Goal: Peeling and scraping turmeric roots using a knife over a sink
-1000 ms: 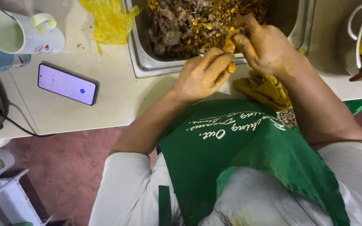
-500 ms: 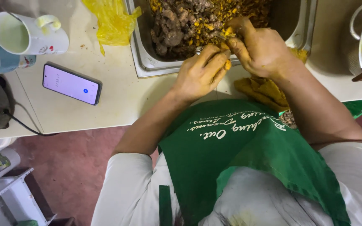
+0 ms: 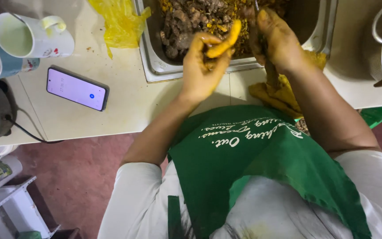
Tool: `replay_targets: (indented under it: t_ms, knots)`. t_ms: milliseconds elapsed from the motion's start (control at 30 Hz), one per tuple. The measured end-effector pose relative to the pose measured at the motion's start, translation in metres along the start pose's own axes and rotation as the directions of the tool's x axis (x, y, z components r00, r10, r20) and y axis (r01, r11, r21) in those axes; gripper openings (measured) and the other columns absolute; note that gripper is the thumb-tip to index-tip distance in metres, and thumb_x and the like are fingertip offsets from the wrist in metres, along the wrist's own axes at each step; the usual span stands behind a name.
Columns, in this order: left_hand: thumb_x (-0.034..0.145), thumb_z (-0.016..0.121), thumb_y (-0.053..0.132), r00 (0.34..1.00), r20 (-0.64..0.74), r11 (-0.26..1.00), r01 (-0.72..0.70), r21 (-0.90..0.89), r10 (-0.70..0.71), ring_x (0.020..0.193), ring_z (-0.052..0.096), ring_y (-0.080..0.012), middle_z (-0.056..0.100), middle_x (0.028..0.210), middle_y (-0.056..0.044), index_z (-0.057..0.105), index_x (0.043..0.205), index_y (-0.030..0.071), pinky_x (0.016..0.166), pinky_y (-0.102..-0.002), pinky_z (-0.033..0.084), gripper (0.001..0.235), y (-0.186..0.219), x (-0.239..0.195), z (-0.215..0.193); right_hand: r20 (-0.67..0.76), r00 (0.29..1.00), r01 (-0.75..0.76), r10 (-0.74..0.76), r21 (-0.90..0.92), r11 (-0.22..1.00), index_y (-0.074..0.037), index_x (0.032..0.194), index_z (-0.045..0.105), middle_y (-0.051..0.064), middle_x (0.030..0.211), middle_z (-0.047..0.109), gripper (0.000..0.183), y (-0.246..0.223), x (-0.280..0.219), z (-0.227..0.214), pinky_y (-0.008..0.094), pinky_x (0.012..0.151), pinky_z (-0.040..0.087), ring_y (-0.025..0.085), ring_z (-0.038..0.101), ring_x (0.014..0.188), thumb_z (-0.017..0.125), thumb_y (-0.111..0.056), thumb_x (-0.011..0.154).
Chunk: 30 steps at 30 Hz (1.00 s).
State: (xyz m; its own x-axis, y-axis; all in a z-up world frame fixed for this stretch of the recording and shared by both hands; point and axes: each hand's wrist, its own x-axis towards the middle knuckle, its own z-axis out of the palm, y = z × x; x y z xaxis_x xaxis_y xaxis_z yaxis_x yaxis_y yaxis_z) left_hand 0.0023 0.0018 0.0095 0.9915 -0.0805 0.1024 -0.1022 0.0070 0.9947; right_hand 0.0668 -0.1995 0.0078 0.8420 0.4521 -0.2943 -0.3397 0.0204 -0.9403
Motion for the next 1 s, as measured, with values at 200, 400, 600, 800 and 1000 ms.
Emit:
replay_targets:
  t_ms: [200, 400, 600, 800, 1000]
  knots:
    - [0.101, 0.053, -0.015, 0.992, 0.000, 0.880, 0.115, -0.461, -0.130, 0.091, 0.075, -0.0283, 0.058, 0.113, -0.018, 0.047, 0.115, 0.006, 0.069, -0.031, 0.071, 0.026, -0.028, 0.000, 0.006, 0.111, 0.945, 0.301, -0.308, -0.663, 0.685, 0.012, 0.155, 0.023, 0.042, 0.153, 0.044, 0.074, -0.027, -0.020, 0.017, 0.056, 0.118, 0.038, 0.053, 0.047, 0.141, 0.027, -0.050, 0.114]
    - [0.099, 0.053, -0.007, 0.993, 0.050, 0.909, 0.117, -0.400, -0.106, 0.085, 0.072, -0.0208, 0.059, 0.103, -0.011, 0.045, 0.110, 0.012, 0.060, -0.025, 0.066, 0.023, -0.008, 0.002, 0.010, 0.143, 0.963, 0.247, -0.228, -0.806, 0.538, -0.006, 0.161, 0.025, 0.029, 0.095, 0.072, 0.056, -0.024, -0.023, 0.017, 0.059, 0.076, 0.055, 0.053, 0.068, 0.077, 0.040, -0.034, 0.115]
    - [0.099, 0.055, -0.010, 0.992, 0.129, 0.906, 0.066, -0.417, -0.012, 0.088, 0.068, -0.0225, 0.057, 0.106, -0.012, 0.047, 0.112, 0.009, 0.070, -0.029, 0.064, 0.025, -0.018, -0.007, 0.016, 0.052, 0.986, 0.129, -0.156, -0.831, 0.541, 0.008, 0.129, 0.047, 0.022, 0.079, 0.068, 0.044, -0.012, -0.009, 0.007, 0.052, 0.049, 0.051, 0.039, 0.065, 0.059, 0.033, -0.032, 0.115]
    - [0.105, 0.055, -0.004, 0.971, 0.234, 0.704, 0.201, -0.681, -0.052, 0.088, 0.074, -0.0317, 0.062, 0.111, -0.019, 0.047, 0.120, 0.006, 0.067, -0.033, 0.068, 0.020, -0.047, -0.007, 0.017, 0.173, 0.908, -0.419, 0.381, 0.349, 0.839, -0.009, 0.060, 0.038, 0.004, 0.048, 0.027, 0.066, -0.021, 0.000, 0.001, 0.031, 0.034, 0.015, 0.016, 0.024, 0.032, 0.041, -0.063, 0.098]
    - [0.098, 0.066, 0.045, 0.836, 0.379, 0.441, 0.536, -0.719, -0.398, 0.085, 0.077, -0.0228, 0.075, 0.113, -0.012, 0.053, 0.151, 0.007, 0.073, -0.030, 0.065, 0.066, -0.030, 0.001, 0.008, -0.182, 0.981, 0.009, -0.069, -0.310, 0.951, -0.006, 0.151, 0.039, -0.005, 0.071, 0.040, 0.049, -0.014, -0.017, 0.012, 0.025, 0.043, 0.034, 0.008, 0.038, 0.053, 0.037, -0.037, 0.113]
